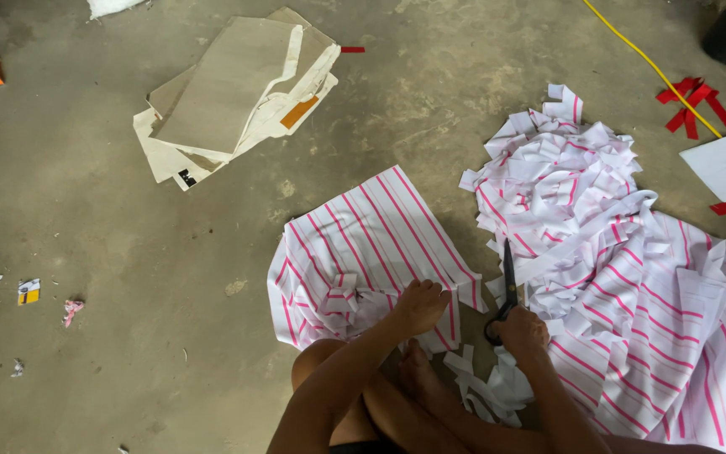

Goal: Cutting a large piece of striped fabric into long strips using scissors

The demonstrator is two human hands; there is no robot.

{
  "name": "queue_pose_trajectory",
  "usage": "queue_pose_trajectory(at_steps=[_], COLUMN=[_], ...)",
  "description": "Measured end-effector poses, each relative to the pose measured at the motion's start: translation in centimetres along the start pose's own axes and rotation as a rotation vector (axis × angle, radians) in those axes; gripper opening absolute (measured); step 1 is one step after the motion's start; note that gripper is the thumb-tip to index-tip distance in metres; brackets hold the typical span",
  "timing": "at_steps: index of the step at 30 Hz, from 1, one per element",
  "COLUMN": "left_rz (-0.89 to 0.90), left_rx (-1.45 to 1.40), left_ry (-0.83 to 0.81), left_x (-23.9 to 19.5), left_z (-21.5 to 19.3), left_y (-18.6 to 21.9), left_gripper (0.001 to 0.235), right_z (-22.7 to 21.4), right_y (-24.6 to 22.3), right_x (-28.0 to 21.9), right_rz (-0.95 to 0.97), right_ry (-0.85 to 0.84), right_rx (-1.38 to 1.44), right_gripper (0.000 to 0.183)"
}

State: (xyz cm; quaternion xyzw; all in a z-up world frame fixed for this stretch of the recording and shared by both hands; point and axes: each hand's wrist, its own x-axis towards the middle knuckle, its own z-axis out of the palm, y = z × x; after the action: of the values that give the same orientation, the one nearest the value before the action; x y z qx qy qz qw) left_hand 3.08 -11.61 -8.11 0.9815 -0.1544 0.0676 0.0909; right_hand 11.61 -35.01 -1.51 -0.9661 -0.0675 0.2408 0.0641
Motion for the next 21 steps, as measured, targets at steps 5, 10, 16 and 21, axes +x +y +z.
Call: queue_pose_trajectory(at_steps=[5, 10, 16, 21], left_rz=[0.105, -0.046, -0.008, -0.075], left_rx=[0.101, -0.002, -0.154, 0.054], left_ry=[0.119, -0.211, -0.208, 0.273], left_x=[0.9, 3.6, 4.2, 0.1], left_z=[2.1, -2.8, -3.2, 1.3], left_y=[1.0, 5.0, 6.9, 5.3], left_gripper=[0.012, 0.031, 0.069, 0.022], right_z=[0.9, 1.2, -1.7, -1.7], right_y=[4.1, 6.3, 6.3, 5.3], right_x=[1.6, 2.0, -2.1, -5.8], right_rz=[0.019, 0.042, -0.012, 0.008], right_ry=[-0.029, -0.121, -0.251, -0.350], right_rx=[0.494, 1.105, 1.460, 1.163], right_gripper=[0.055, 0.048, 0.028, 0.020])
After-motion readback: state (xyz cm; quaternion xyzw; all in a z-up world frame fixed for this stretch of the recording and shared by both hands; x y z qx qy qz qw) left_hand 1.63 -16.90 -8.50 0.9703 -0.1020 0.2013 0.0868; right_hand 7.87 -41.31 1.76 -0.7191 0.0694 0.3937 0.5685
